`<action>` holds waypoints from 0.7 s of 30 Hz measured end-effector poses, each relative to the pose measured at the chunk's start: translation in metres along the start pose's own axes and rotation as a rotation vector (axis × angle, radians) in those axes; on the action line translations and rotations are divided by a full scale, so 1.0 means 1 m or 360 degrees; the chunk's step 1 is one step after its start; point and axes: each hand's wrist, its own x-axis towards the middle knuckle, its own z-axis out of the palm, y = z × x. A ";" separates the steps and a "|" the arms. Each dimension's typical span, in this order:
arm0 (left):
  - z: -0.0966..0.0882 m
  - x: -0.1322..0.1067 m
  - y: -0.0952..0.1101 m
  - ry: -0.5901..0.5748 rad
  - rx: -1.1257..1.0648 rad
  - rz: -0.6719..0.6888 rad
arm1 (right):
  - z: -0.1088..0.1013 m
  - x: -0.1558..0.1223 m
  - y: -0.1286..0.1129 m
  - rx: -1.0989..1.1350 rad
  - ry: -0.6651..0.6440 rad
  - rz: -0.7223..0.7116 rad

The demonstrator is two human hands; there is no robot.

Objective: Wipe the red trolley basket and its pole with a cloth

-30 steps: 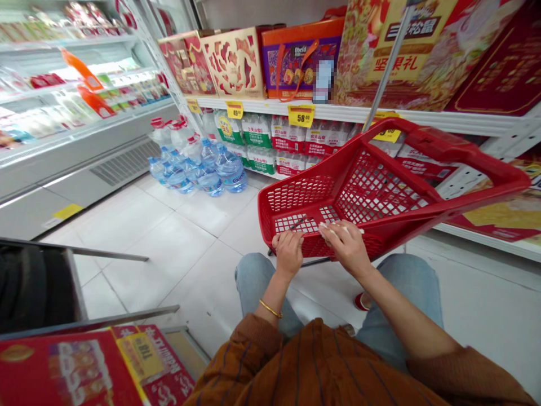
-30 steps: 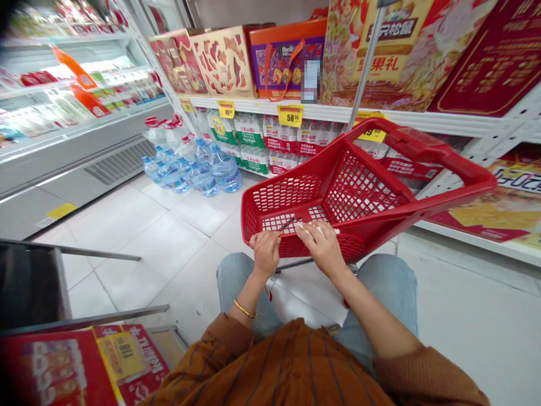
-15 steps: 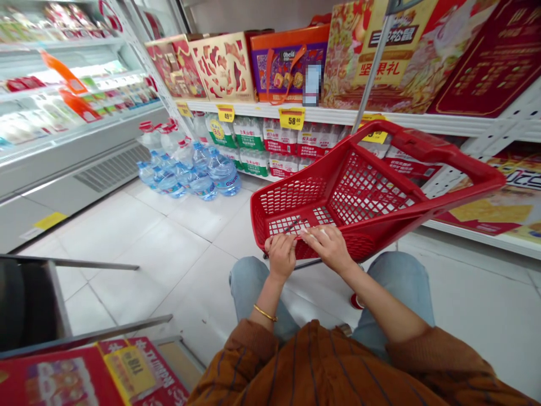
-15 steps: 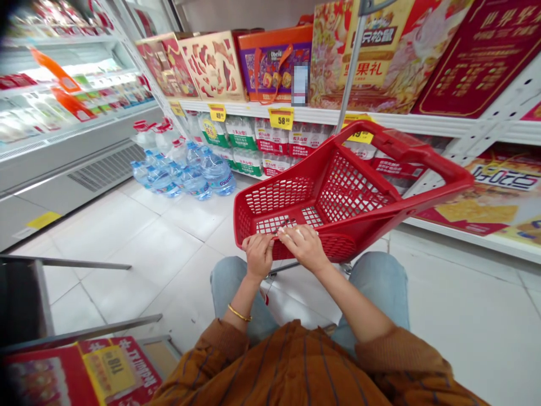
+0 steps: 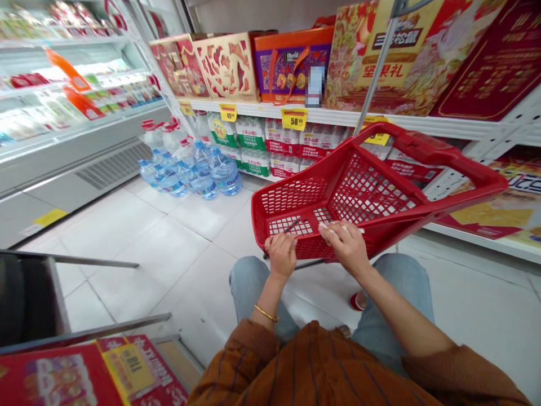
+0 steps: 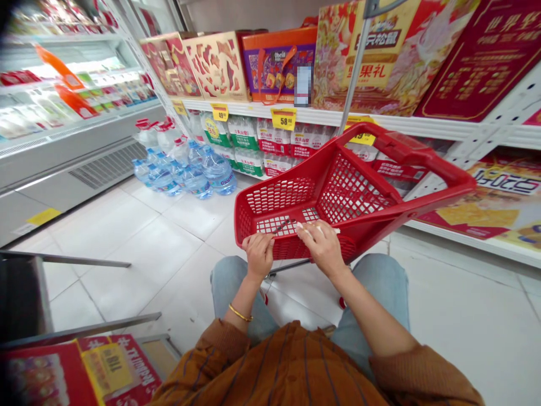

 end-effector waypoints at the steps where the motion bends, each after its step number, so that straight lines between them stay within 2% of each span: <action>1: 0.000 0.000 0.000 0.0001 -0.0004 -0.0001 | 0.002 0.002 -0.006 0.0014 -0.0006 -0.0009; 5: -0.004 0.001 -0.001 -0.0027 -0.0016 0.0014 | 0.014 0.011 -0.031 0.0038 -0.0050 -0.0119; 8: -0.008 0.001 -0.004 -0.0036 -0.0022 0.0010 | 0.020 0.016 -0.039 -0.0020 -0.0027 -0.0103; 15: -0.014 0.001 -0.012 -0.0039 -0.0036 0.0005 | 0.013 0.018 -0.026 -0.0096 -0.0006 -0.0155; 21: -0.017 0.003 -0.016 -0.0031 -0.0043 -0.0004 | -0.001 0.013 -0.012 -0.0108 -0.0059 -0.0088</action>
